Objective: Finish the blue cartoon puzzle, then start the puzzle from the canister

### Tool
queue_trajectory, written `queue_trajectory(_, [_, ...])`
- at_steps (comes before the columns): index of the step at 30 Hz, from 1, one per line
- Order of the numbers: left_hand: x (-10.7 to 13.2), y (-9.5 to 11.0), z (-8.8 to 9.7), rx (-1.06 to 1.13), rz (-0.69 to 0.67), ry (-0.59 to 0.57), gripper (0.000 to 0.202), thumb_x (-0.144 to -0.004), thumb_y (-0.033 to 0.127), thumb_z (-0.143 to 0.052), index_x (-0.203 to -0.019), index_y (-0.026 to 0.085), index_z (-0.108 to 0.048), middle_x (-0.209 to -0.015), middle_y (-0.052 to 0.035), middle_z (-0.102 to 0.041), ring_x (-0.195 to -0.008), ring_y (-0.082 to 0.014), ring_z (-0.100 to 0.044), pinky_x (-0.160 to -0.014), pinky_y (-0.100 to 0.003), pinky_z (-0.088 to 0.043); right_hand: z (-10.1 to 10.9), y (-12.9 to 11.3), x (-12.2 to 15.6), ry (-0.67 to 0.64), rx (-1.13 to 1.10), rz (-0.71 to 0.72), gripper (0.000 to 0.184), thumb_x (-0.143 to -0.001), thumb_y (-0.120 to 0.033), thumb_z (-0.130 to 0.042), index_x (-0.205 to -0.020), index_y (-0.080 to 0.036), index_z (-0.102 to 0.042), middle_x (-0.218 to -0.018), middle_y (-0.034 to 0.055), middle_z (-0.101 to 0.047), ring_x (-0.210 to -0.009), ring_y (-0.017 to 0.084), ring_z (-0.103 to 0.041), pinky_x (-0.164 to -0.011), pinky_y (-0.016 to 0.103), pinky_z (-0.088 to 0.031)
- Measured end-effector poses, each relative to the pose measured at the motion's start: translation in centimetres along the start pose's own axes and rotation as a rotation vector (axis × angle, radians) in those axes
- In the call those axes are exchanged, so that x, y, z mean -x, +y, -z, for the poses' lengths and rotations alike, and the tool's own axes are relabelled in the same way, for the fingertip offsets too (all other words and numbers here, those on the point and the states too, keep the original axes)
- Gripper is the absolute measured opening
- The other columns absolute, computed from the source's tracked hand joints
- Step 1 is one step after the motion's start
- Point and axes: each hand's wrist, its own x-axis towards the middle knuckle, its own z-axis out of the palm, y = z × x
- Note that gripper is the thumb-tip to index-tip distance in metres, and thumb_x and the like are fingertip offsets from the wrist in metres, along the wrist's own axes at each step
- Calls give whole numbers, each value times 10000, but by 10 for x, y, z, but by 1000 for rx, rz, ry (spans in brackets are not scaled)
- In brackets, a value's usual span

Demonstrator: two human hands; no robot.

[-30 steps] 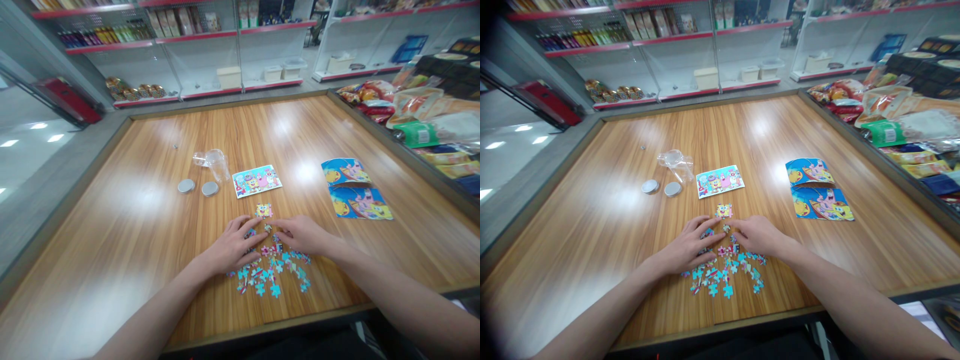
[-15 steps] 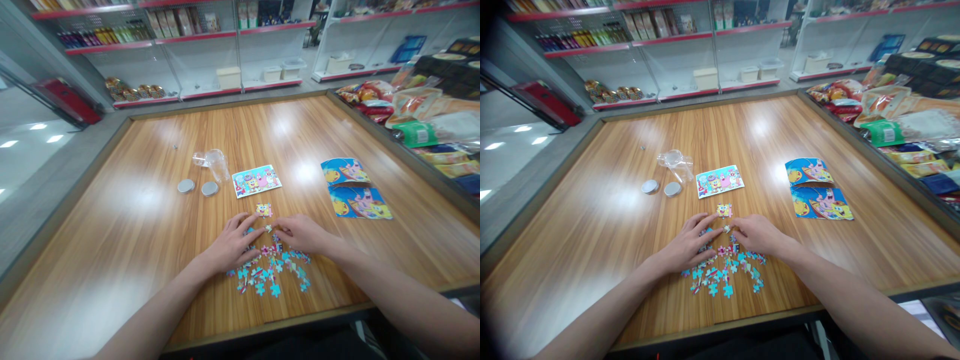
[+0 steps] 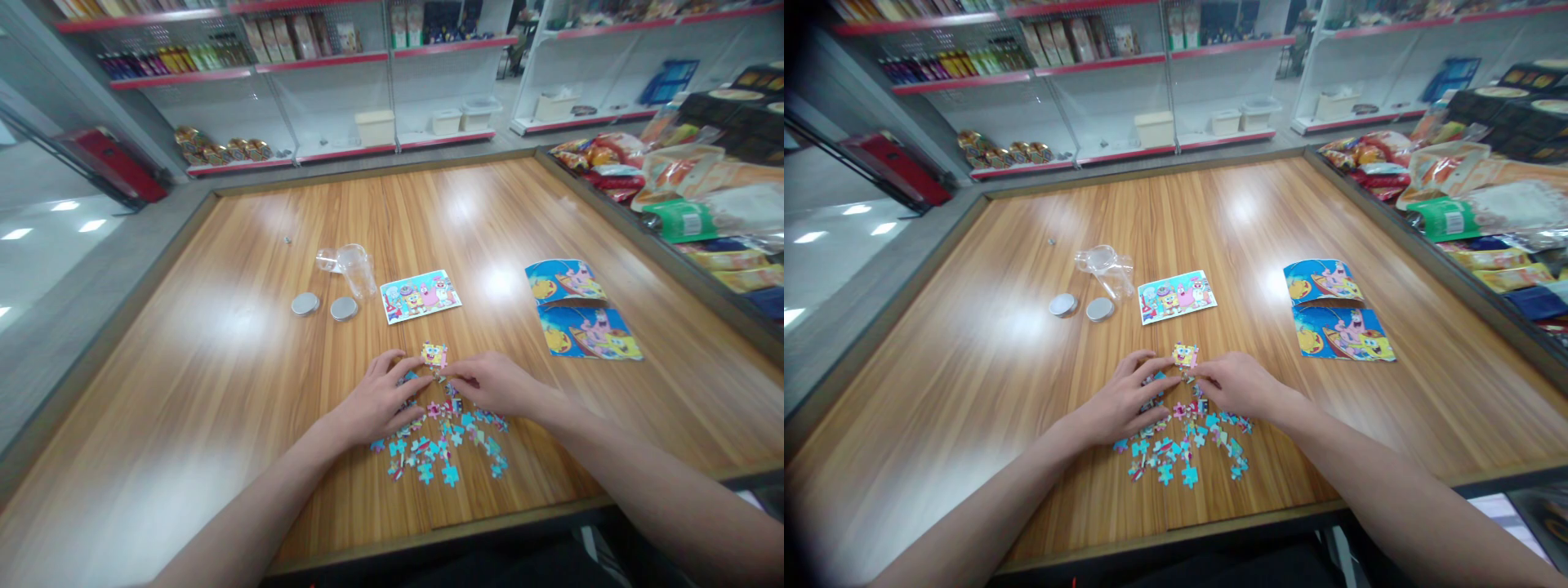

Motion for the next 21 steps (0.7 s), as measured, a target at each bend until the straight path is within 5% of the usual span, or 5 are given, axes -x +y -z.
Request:
queue_trajectory(9, [-2, 2, 4, 68, -57, 26, 400, -979, 386, -586, -1352, 242, -592, -1407, -122, -507, -1312, -334, -374, -1096, -582, -427, 3, -2, 0, 14, -37, 11, 295, -957, -247, -545, -1155, -287, -760, -892, 34, -787, -778, 169, -698, -682, 242, -438])
queue_trajectory(21, [-1, 0, 2, 33, -56, -19, 437, -993, 403, -555, -1396, 237, -565, -1472, -99, -485, -1324, -348, -359, -1115, -589, -401, -9, 7, -1, 91, 16, -73, 313, -930, -316, -620, -1228, -263, -702, -746, -1, -721, -662, 145, -633, -615, 244, -339])
